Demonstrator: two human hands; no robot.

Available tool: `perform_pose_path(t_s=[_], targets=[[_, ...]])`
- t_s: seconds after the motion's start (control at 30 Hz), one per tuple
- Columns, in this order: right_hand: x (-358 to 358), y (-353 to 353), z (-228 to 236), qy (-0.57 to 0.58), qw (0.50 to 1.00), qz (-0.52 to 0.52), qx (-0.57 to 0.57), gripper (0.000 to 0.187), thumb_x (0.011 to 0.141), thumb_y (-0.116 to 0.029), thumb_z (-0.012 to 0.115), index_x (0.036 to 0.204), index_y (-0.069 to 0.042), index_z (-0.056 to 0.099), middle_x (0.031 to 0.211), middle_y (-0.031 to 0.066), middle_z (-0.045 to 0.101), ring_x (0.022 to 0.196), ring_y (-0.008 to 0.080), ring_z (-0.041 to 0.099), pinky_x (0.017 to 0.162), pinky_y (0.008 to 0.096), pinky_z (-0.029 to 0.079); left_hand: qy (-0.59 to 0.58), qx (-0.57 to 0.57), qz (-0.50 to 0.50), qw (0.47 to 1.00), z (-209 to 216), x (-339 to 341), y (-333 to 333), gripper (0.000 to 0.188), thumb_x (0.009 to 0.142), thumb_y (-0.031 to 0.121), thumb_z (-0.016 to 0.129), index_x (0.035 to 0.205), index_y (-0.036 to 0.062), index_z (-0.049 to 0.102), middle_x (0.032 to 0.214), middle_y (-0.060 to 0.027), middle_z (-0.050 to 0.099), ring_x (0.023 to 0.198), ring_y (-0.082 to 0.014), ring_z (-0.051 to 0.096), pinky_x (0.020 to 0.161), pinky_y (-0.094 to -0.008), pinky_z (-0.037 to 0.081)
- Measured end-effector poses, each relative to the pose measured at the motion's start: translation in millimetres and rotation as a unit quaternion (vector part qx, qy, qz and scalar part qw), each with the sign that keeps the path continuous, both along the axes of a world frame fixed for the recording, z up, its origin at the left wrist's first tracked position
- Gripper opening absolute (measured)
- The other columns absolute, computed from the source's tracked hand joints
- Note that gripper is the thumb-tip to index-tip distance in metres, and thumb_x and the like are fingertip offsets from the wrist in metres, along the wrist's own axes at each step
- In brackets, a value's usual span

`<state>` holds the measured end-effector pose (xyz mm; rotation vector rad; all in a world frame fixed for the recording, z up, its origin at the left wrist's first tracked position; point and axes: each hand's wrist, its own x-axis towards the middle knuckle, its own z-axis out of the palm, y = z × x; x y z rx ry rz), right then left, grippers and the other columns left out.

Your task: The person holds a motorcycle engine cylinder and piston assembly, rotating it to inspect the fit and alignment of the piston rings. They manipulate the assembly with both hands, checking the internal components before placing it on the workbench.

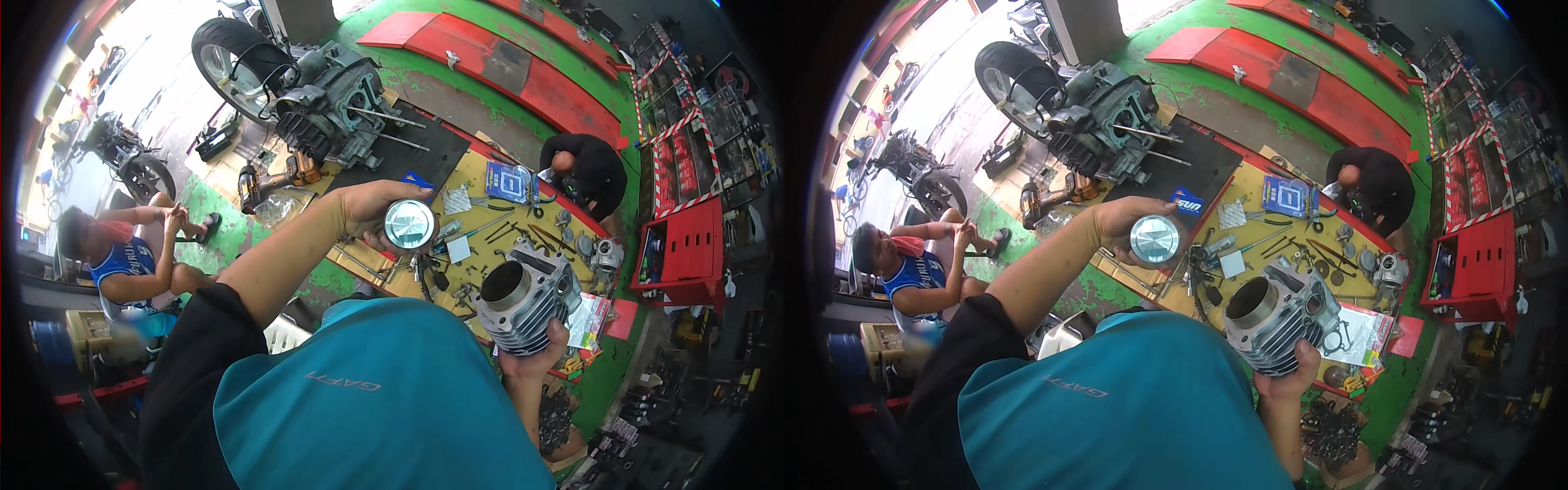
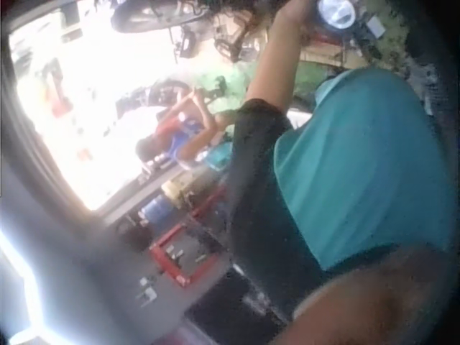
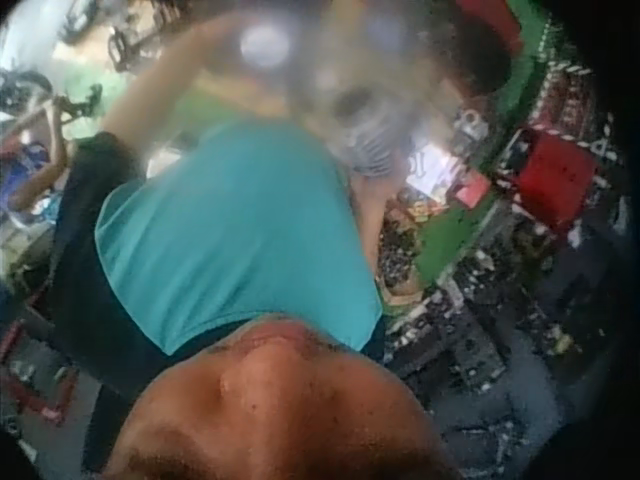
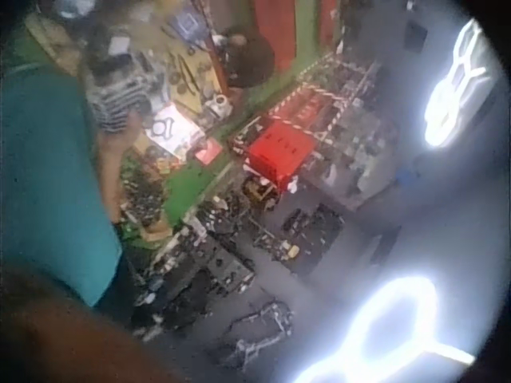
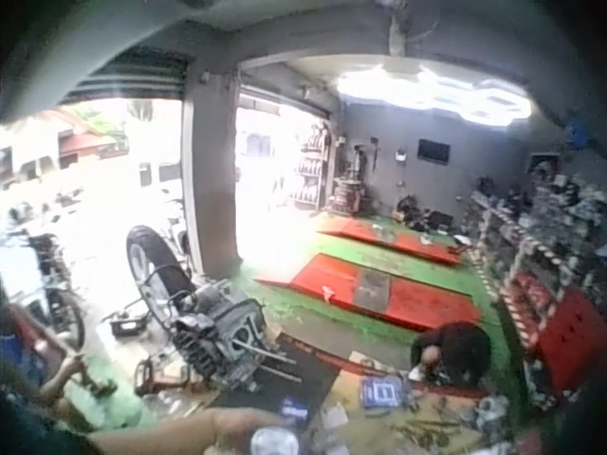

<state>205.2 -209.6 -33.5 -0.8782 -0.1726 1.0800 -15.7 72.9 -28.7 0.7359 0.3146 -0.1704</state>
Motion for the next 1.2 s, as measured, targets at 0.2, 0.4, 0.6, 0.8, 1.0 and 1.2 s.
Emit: perform_pose_path(t_s=[0.2,0.4,0.6,0.8,1.0,1.2], targets=[[2.6,-0.7,-0.2,-0.014,1.000,0.001,0.001,0.072,0.082,-0.046,0.063,0.139,-0.004,0.051,0.133,0.0137,0.061,0.120,0.0320,0.061,0.103,0.0485,0.049,0.021,0.009,0.003,1.000,-1.6,1.5,3.2,0.076,0.101,0.061,0.034,0.103,-0.0099,0.064,0.072,-0.0168,0.062,0.039,-0.0107,0.044,0.027,-0.0205,0.029],[3.3,3.4,4.6,-0.013,1.000,0.022,0.009,0.072,0.082,-0.045,0.063,0.140,-0.004,0.050,0.135,0.0139,0.060,0.121,0.0323,0.061,0.104,0.0498,0.049,0.008,0.029,-0.013,0.999,0.6,3.9,4.0,0.076,0.101,0.060,0.034,0.101,-0.0098,0.063,0.070,-0.0143,0.060,0.039,-0.0102,0.044,0.027,-0.0203,0.030],[2.9,7.0,3.7,-0.017,1.000,0.008,0.008,0.071,0.082,-0.043,0.063,0.140,-0.003,0.050,0.134,0.0142,0.061,0.121,0.0325,0.061,0.104,0.0504,0.049,0.002,0.014,-0.001,1.000,-5.1,5.0,4.4,0.074,0.102,0.058,0.036,0.104,-0.0099,0.063,0.072,-0.0157,0.061,0.040,-0.0105,0.046,0.027,-0.0202,0.031],[5.6,6.5,0.3,-0.009,1.000,0.016,0.010,0.071,0.082,-0.043,0.063,0.139,-0.003,0.050,0.134,0.0141,0.061,0.121,0.0323,0.061,0.104,0.0497,0.049,0.019,0.017,-0.010,1.000,-2.8,5.2,6.1,0.073,0.101,0.058,0.037,0.103,-0.0098,0.064,0.071,-0.0156,0.062,0.040,-0.0107,0.046,0.027,-0.0206,0.031],[5.7,6.0,-3.7,-0.008,1.000,0.018,0.002,0.071,0.082,-0.043,0.063,0.140,-0.003,0.050,0.134,0.0145,0.061,0.121,0.0322,0.061,0.105,0.0496,0.049,0.030,0.036,-0.016,0.999,-0.4,6.0,7.7,0.074,0.101,0.060,0.037,0.102,-0.0089,0.065,0.068,-0.0135,0.060,0.038,-0.0108,0.044,0.027,-0.0213,0.029],[2.9,13.0,0.2,0.006,0.999,0.044,0.015,0.072,0.083,-0.040,0.063,0.140,0.000,0.048,0.133,0.0159,0.062,0.120,0.0326,0.062,0.105,0.0475,0.049,0.079,0.097,0.073,0.989,13.2,12.6,-3.9,0.062,0.103,0.057,0.042,0.111,-0.0007,0.062,0.077,-0.0101,0.064,0.046,-0.0132,0.051,0.039,-0.0248,0.041]])
